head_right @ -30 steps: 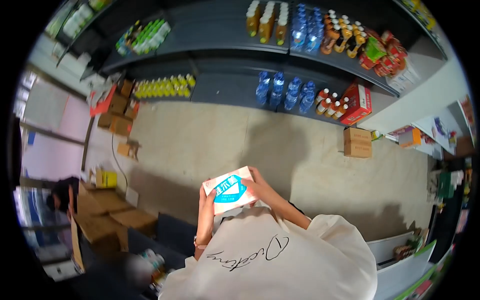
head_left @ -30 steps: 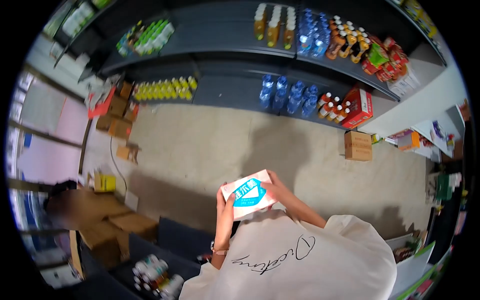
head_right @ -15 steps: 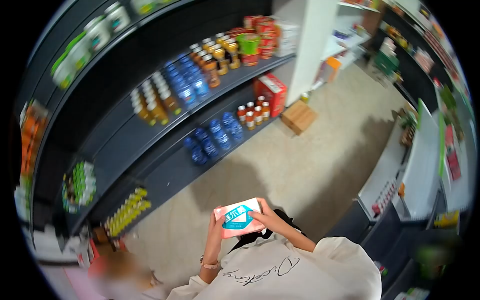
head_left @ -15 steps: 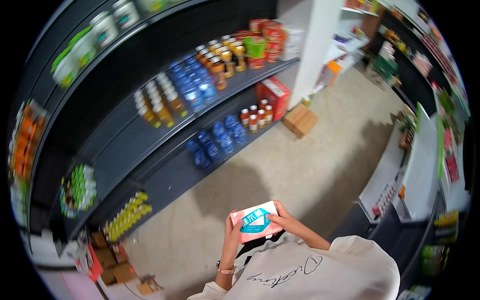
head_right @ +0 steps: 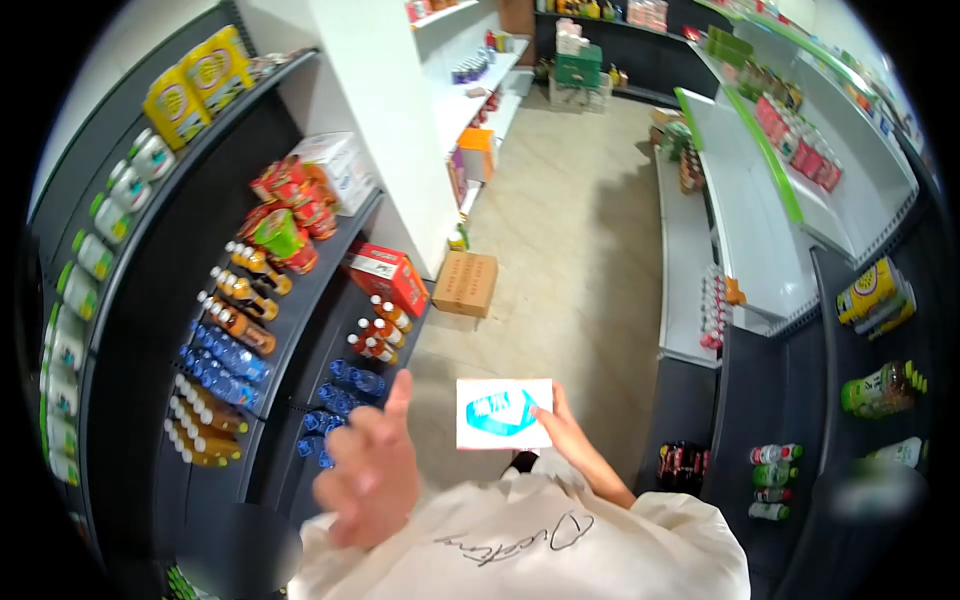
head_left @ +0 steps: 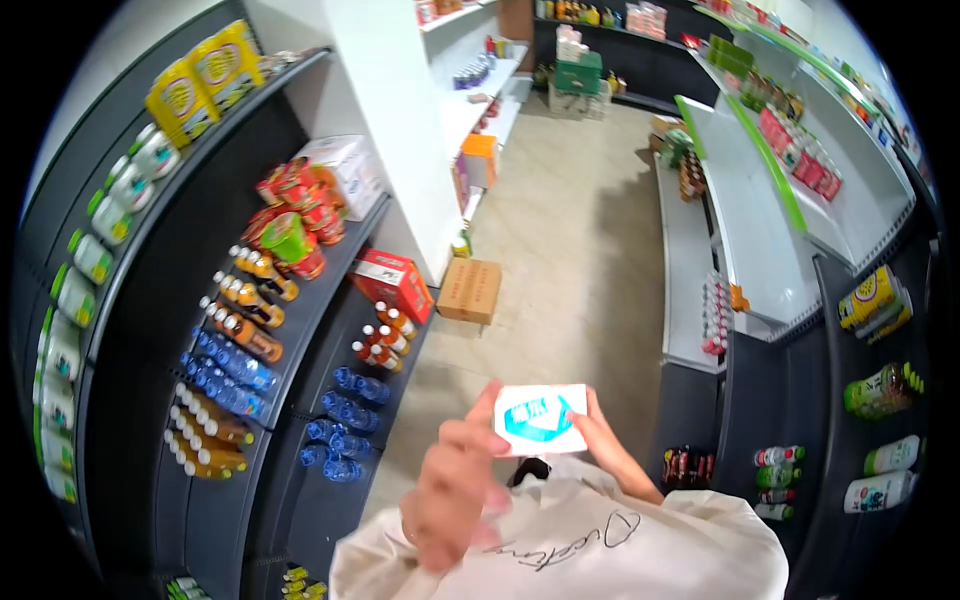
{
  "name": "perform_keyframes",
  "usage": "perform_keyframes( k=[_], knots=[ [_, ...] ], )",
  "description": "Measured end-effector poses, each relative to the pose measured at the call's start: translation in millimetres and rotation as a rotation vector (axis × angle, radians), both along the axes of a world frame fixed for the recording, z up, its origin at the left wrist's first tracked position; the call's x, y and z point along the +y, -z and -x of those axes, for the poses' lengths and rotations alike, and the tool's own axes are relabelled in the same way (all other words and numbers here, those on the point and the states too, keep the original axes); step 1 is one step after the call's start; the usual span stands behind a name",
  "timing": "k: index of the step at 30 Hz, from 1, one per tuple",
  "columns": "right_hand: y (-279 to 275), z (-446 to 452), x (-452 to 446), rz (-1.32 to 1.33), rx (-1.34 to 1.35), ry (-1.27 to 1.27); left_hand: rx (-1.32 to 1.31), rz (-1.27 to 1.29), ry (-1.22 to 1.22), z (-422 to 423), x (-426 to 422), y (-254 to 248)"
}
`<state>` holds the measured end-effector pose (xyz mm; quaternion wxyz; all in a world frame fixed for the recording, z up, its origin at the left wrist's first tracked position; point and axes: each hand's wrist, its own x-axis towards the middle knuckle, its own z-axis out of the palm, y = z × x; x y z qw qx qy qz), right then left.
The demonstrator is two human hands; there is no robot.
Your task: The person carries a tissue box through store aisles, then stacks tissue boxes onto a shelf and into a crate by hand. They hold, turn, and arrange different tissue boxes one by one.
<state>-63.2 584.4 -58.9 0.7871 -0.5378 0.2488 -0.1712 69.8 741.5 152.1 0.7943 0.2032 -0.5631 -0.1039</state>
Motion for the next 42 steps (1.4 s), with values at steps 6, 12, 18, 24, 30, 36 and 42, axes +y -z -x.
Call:
perform_keyframes(
  k=[6, 12, 18, 24, 30, 36, 42],
  knots=[
    [-15.8, -6.9, -77.3, -0.098, 0.045, 0.244, 0.075, 0.211, 0.112, 18.0, -103.4, -58.9],
    [-4.6, -35.5, -129.1, -0.007, 0.063, 0.295, 0.232, -0.025, 0.252, -11.6, -148.1, -73.0],
    [-30.5, -103.1, -195.5, -0.164, 0.105, 0.321, 0.067, 0.195, 0.461, -104.8, -272.4, -58.3],
    [-47.0, -197.0, -285.6, -0.078, 0.116, 0.400, 0.280, -0.156, 0.447, -177.6, -315.7, -76.1],
    [-46.0, -277.9, -373.8, -0.103, 0.101, 0.442, 0.223, -0.240, 0.479, -271.0, -407.0, -78.0],
    [-14.2, -315.0, -422.6, -0.168, 0.119, 0.522, 0.415, -0.050, 0.419, -295.6, -493.2, -62.9],
    [2.8, -365.0, -498.2, -0.239, 0.130, 0.497, 0.132, -0.274, 0.574, -388.3, -573.6, -60.6]
  ],
)
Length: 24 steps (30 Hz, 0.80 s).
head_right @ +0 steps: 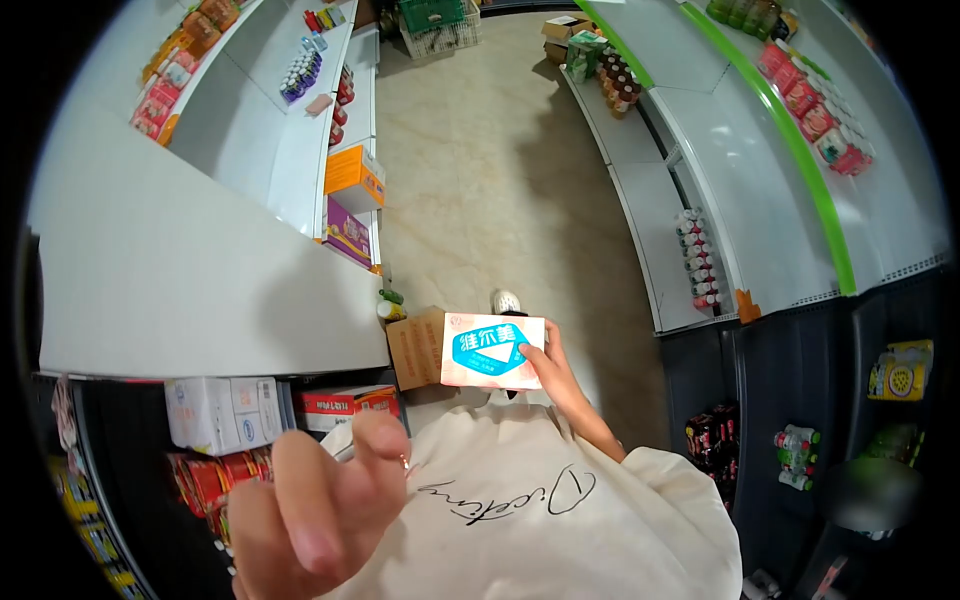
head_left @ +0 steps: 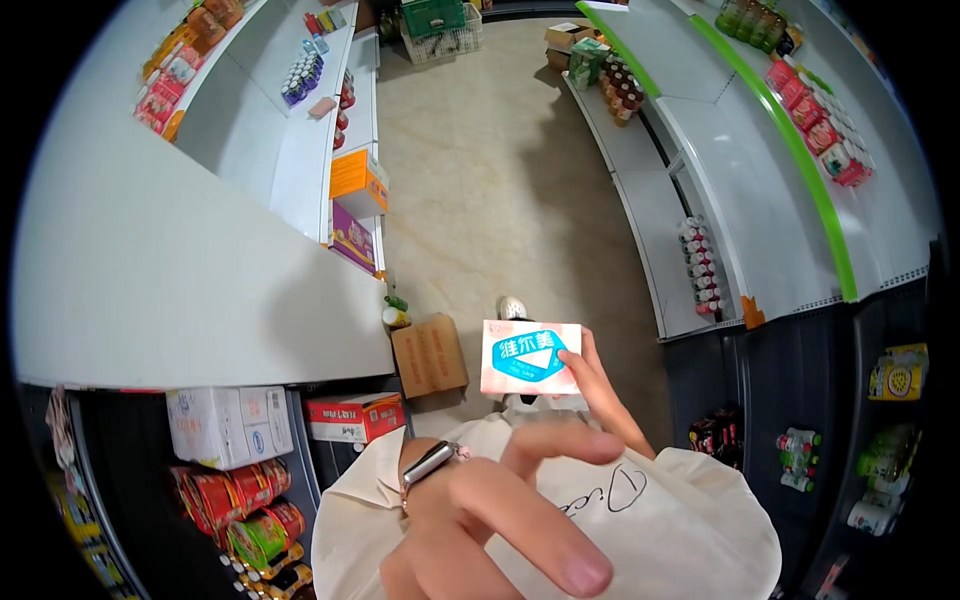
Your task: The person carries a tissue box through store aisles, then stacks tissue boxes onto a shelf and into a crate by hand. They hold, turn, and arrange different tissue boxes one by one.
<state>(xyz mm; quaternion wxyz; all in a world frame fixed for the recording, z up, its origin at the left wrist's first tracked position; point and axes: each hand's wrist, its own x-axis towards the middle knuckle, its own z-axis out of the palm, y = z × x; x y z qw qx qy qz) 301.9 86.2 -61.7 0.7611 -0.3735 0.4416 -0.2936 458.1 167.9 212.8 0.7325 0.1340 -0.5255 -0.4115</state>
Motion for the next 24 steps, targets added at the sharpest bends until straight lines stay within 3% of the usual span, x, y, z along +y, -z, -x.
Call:
perform_keyframes(
  k=[6, 8, 10, 12, 14, 16, 18, 20, 24],
  knots=[
    [13.6, -72.7, -130.2, 0.093, 0.019, 0.021, 0.013, 0.239, -0.119, -73.0, -167.0, 74.8],
    [31.7, -96.2, -184.9, 0.279, 0.033, 0.059, -0.341, -0.161, -0.256, -108.7, -215.1, 103.3],
    [-4.1, -113.6, -235.9, 0.194, -0.007, 0.047, -0.549, -0.523, -0.355, -132.4, -262.5, 137.1],
    [-5.5, -130.1, -282.0, 0.281, -0.065, 0.079, -0.833, -0.618, -0.501, -162.9, -295.3, 176.6],
    [-6.3, -141.8, -319.5, 0.305, -0.084, 0.077, -0.958, -0.727, -0.626, -187.8, -309.6, 223.9],
    [-11.8, -149.5, -348.2, 0.246, -0.055, 0.000, -0.601, -0.834, -0.476, -205.2, -321.4, 263.0],
    [-14.8, -164.2, -367.3, 0.188, 0.002, -0.058, -0.171, -1.067, -0.288, -206.3, -338.4, 263.3],
    [-8.3, -172.6, -378.0, 0.127, 0.090, -0.099, 0.174, -1.034, -0.109, -201.4, -361.7, 268.4],
    [11.6, -193.2, -421.6, 0.050, 0.046, -0.108, 0.291, -1.140, -0.064, -216.1, -424.9, 268.3]
  ],
)
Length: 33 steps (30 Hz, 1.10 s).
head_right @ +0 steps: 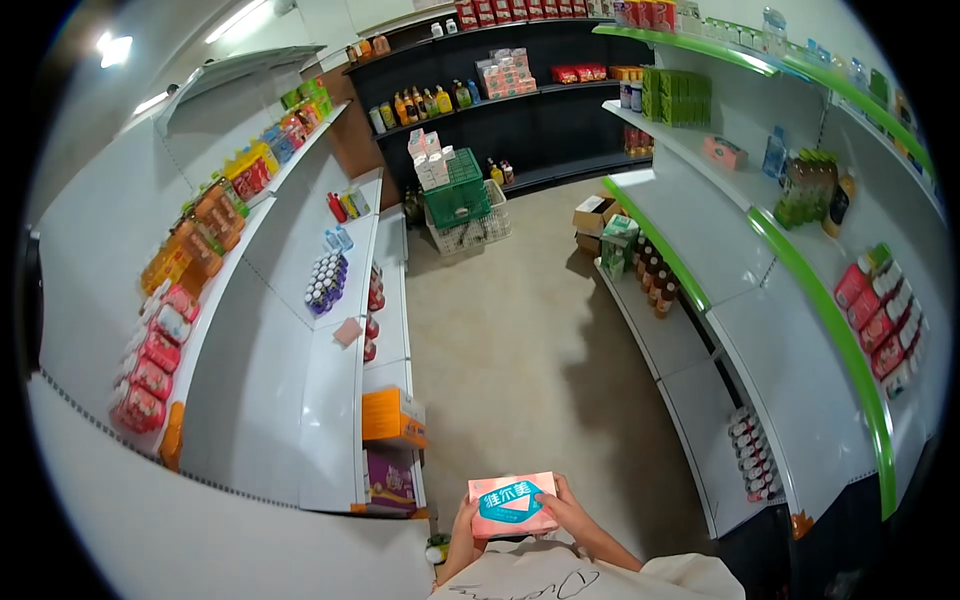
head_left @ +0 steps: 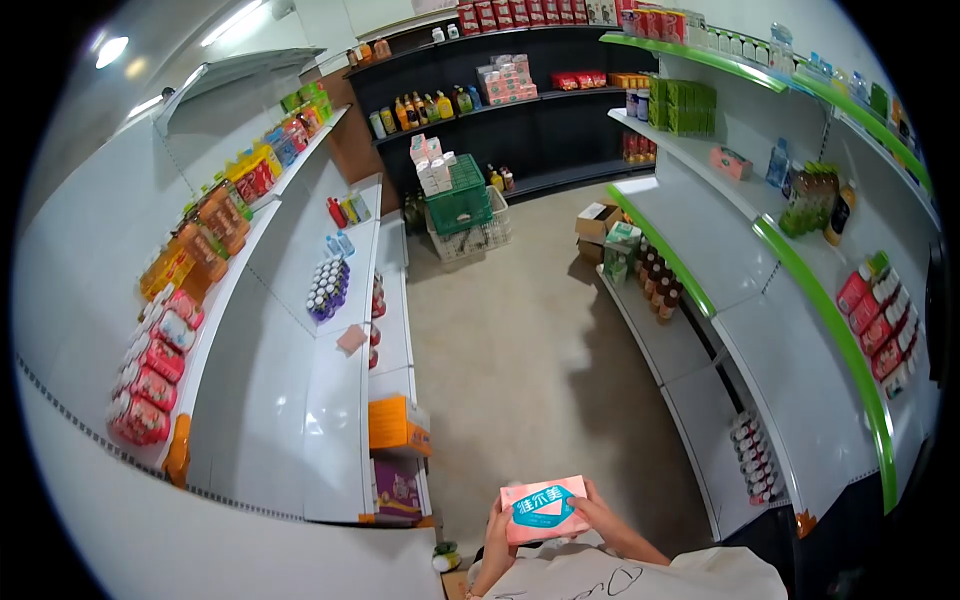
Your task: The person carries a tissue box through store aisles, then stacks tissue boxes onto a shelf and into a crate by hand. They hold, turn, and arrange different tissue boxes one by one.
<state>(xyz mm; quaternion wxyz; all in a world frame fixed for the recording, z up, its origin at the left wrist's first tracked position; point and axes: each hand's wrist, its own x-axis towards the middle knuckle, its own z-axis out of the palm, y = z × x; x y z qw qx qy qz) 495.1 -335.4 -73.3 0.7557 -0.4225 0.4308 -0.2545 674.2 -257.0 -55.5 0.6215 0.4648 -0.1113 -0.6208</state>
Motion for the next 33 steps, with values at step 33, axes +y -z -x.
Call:
perform_keyframes(
  k=[33],
  knots=[
    [7.7, -286.2, -576.1, -0.036, 0.128, 0.043, -0.009, -0.084, 0.164, -302.9, -576.4, 72.4]
  ],
)
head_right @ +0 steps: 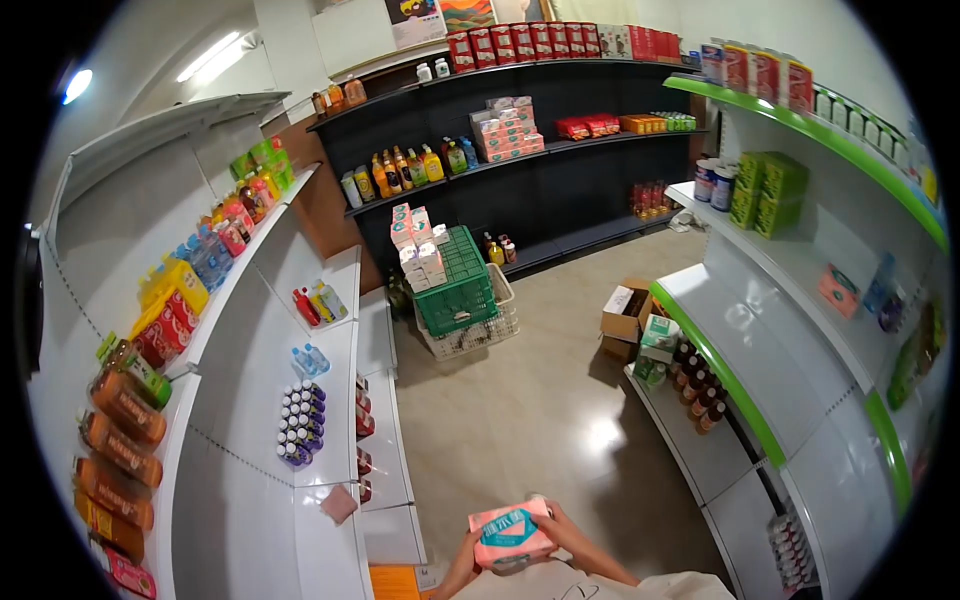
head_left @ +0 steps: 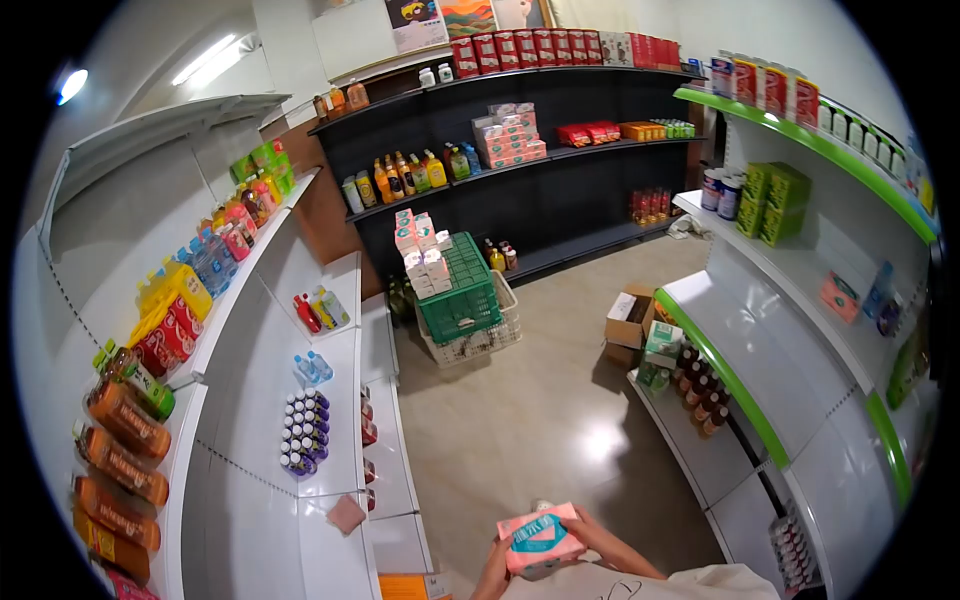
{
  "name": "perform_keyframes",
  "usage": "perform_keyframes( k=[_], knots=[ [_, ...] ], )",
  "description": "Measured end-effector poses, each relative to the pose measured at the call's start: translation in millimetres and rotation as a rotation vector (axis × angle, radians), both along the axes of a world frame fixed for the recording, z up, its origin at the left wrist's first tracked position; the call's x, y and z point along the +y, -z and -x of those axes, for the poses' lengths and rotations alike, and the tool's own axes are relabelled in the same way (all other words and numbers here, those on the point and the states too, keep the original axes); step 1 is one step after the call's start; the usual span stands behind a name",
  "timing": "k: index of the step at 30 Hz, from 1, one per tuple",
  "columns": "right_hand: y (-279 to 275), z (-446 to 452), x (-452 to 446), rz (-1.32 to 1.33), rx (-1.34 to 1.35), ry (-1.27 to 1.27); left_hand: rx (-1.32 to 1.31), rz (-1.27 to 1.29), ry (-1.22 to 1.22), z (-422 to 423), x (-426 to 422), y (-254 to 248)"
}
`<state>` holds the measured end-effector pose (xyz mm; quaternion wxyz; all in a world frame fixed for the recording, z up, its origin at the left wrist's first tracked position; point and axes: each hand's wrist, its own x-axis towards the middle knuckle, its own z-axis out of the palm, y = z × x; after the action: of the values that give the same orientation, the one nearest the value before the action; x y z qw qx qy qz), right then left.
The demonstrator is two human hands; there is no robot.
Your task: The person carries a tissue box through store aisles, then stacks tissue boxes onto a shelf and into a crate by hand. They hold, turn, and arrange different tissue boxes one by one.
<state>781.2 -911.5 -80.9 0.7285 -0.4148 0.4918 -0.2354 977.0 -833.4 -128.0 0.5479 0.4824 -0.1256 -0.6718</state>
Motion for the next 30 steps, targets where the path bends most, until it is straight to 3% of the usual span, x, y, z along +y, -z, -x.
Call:
perform_keyframes(
  k=[2, 5, 9, 11, 13, 15, 17, 20, 26, 30],
  knots=[
    [-17.6, -19.0, -64.1, 0.025, -0.008, 0.007, 0.033, 0.064, -0.025, -13.3, -58.2, -33.0],
    [-49.8, -46.4, -148.9, 0.127, -0.142, -0.025, -0.155, 0.062, -0.120, -30.2, -136.0, -90.5],
    [-83.1, -70.6, -240.4, 0.320, -0.183, -0.031, -0.465, 0.415, -0.131, -62.7, -238.4, -91.5],
    [-69.3, -84.9, -270.4, 0.490, -0.197, 0.034, -1.444, 0.493, -0.065, -69.8, -263.9, -131.5],
    [-71.7, -88.6, -292.1, 0.515, -0.196, 0.095, -1.749, 0.594, 0.120, -83.8, -297.7, -176.6],
    [-68.1, -93.1, -308.3, 0.403, -0.311, 0.237, -2.141, 0.847, 0.076, -98.0, -330.5, -215.1],
    [-65.2, -97.5, -330.0, 0.281, -0.416, 0.262, -2.213, 1.375, 0.022, -119.1, -368.3, -229.8],
    [-57.3, -109.4, -364.3, 0.278, -0.349, 0.292, -2.383, 1.768, 0.079, -140.0, -425.7, -249.0],
    [-61.7, -148.1, -444.1, 0.166, -0.301, 0.329, -2.686, 1.827, 0.434, -177.0, -539.9, -251.8],
    [-79.7, -188.4, -514.4, 0.171, -0.293, 0.337, -2.605, 1.918, 0.462, -216.1, -618.4, -244.9]
  ],
)
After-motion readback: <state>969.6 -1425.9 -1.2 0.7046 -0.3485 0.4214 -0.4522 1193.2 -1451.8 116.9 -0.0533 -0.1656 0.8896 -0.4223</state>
